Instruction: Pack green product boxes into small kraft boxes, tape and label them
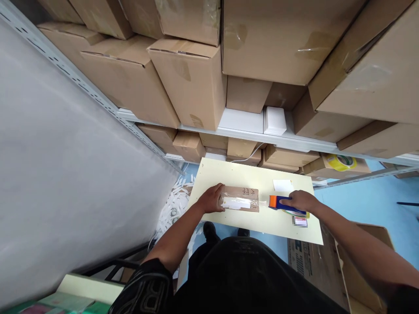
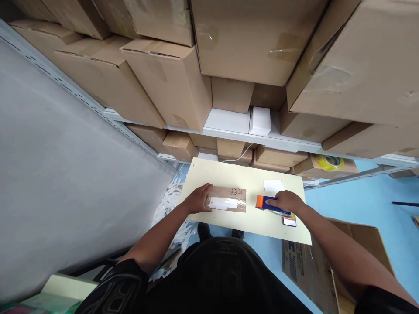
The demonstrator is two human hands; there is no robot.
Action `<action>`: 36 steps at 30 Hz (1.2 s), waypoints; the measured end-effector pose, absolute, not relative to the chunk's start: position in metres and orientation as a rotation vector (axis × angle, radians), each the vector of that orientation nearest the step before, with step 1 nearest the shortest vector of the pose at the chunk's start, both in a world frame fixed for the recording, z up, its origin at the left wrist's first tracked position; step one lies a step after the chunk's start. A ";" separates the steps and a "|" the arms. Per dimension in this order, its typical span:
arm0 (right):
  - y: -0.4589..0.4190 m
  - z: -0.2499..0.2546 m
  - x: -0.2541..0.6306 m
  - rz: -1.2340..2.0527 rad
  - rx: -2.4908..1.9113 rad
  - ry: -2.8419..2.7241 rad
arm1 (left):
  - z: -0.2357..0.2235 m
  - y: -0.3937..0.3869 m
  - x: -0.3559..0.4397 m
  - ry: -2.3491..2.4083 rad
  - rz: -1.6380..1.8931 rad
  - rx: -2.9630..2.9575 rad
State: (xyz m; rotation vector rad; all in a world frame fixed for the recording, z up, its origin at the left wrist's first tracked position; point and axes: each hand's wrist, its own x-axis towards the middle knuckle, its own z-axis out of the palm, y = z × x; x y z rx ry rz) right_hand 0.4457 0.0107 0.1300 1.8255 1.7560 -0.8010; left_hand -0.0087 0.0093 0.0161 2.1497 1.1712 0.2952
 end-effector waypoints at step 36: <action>-0.061 -0.014 0.344 -0.376 2.209 1.877 | -0.041 -0.050 -0.010 1.222 0.552 1.225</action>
